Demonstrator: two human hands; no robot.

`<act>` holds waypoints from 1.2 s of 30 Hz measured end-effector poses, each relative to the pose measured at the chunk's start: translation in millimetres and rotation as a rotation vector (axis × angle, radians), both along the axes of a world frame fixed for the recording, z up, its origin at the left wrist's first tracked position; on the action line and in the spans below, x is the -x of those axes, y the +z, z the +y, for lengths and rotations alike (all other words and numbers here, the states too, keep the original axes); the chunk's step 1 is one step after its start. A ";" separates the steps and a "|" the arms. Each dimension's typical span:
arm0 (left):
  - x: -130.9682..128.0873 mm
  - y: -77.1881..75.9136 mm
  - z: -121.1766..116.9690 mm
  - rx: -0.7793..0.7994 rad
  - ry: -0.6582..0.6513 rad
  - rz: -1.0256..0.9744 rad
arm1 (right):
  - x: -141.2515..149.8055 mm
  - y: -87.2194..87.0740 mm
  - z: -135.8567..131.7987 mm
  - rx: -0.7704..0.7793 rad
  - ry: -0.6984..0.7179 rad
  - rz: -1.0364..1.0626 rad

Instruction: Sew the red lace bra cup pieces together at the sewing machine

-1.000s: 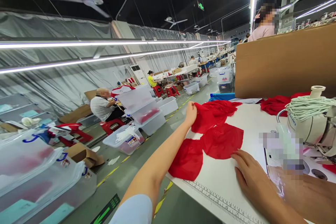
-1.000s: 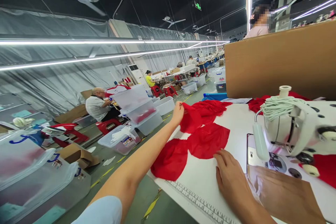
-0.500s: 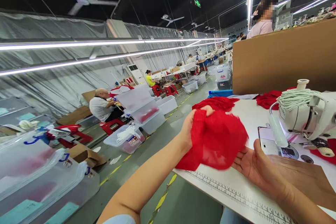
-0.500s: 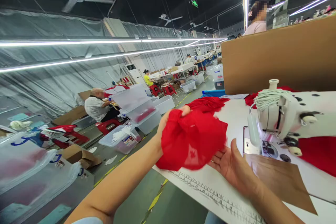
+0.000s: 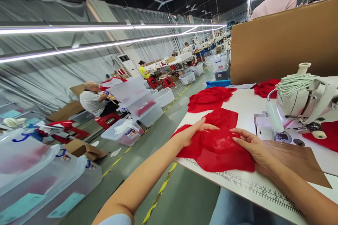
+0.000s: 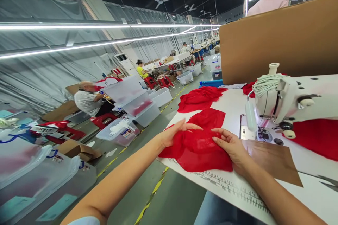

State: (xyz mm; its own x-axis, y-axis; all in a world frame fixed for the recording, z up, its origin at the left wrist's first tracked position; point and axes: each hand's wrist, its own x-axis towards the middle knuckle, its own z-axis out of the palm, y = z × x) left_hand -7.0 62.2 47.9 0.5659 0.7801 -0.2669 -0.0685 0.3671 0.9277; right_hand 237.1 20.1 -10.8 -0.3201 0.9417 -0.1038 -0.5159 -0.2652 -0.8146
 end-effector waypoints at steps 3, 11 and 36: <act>-6.0 7.6 -3.2 -0.157 -0.222 0.258 | -1.4 4.5 -1.8 0.040 0.022 0.004; -22.4 12.1 -8.7 -0.197 -0.119 0.225 | -12.7 16.5 3.9 0.046 0.145 0.078; -21.9 1.0 2.7 -0.196 0.007 0.229 | -6.8 5.0 12.8 -0.029 -0.244 0.015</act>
